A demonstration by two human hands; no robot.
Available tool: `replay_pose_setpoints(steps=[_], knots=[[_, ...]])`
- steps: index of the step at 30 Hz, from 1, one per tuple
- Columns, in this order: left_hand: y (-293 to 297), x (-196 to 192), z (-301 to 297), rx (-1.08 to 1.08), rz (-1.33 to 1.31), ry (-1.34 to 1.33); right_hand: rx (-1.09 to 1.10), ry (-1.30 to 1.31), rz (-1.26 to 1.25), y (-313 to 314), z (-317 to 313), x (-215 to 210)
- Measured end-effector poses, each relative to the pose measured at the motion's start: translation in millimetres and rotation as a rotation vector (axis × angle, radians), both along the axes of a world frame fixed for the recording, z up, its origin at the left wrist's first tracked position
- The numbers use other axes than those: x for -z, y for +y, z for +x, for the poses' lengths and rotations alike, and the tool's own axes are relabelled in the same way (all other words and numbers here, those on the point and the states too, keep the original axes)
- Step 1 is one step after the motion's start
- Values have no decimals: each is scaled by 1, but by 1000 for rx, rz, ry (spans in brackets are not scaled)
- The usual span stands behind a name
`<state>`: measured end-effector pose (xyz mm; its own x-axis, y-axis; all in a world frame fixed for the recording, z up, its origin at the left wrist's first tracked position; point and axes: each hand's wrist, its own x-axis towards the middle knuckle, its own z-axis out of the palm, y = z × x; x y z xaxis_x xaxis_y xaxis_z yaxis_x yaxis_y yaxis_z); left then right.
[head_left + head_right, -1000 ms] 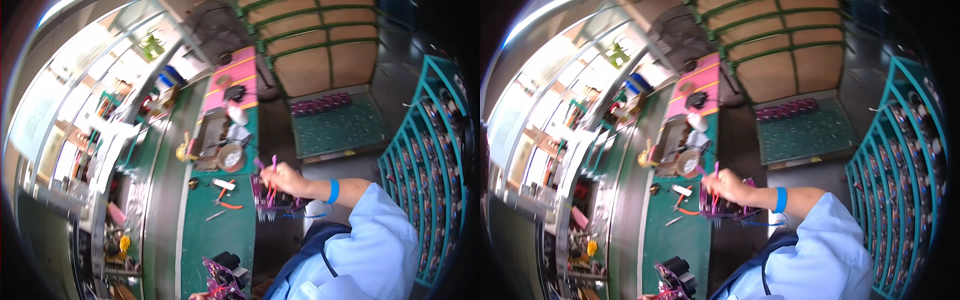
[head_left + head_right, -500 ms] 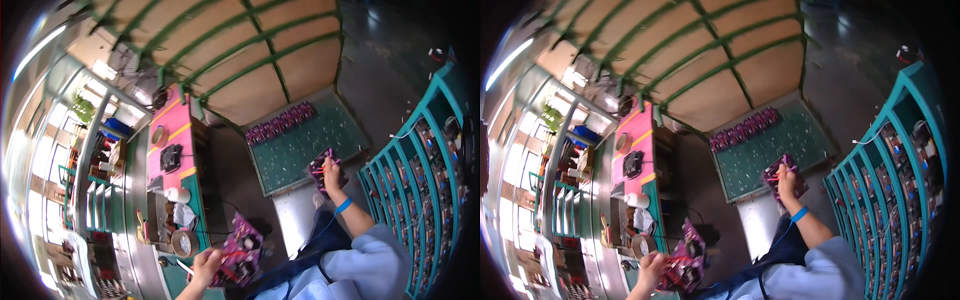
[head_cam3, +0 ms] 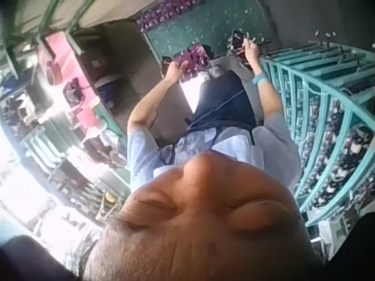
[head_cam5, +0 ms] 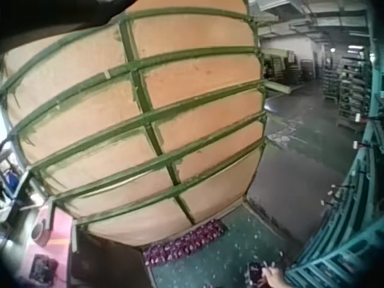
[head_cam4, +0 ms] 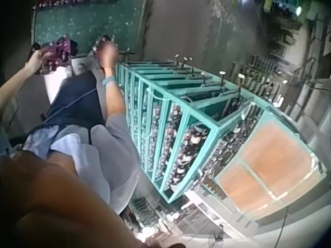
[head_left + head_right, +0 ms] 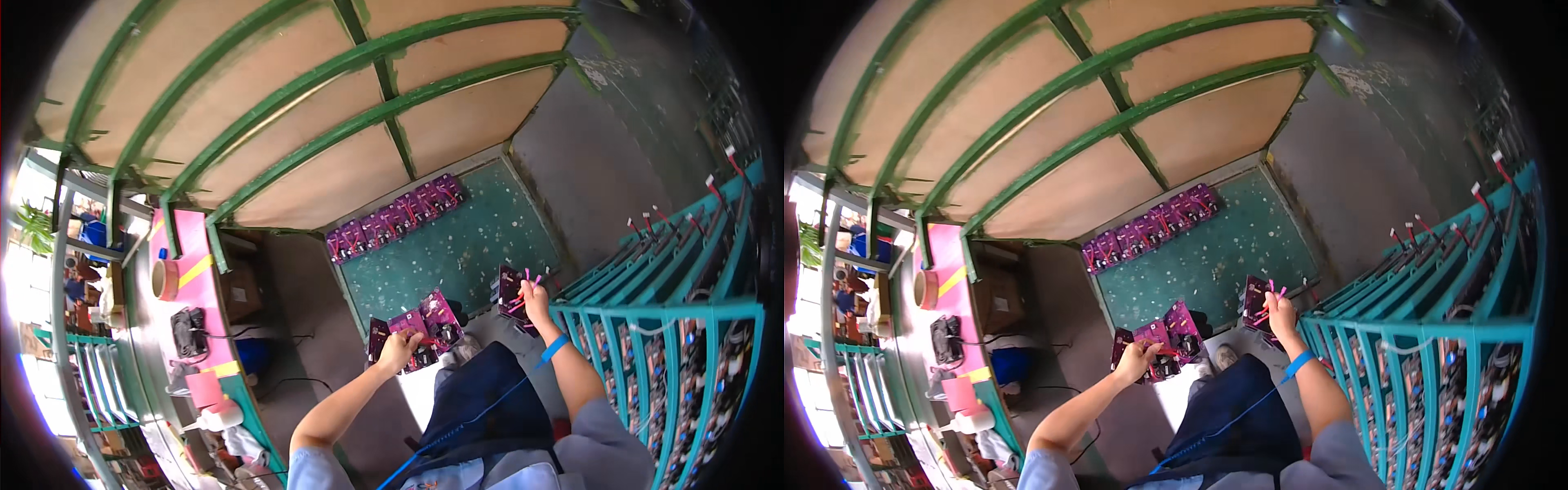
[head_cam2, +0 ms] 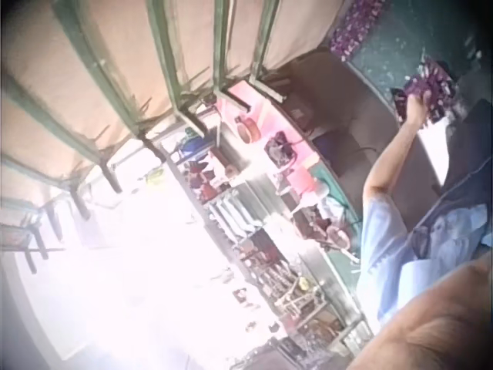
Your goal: The person assembles electronic components by attaching black cylindrical modules to purple circuit boards. They use a soldering iron to secure connections and a heat gun to apply heat to the boards. The person handles the boards one at a time, inspecting them and placing them into a green storage rack.
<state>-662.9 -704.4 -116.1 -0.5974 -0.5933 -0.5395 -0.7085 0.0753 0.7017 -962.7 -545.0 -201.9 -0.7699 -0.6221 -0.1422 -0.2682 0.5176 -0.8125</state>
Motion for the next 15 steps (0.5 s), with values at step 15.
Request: replay_pose_setpoints(steps=[15], knots=[[-73,197,-136,-134,-54,-49,-314,446,187,-196,-198,176]])
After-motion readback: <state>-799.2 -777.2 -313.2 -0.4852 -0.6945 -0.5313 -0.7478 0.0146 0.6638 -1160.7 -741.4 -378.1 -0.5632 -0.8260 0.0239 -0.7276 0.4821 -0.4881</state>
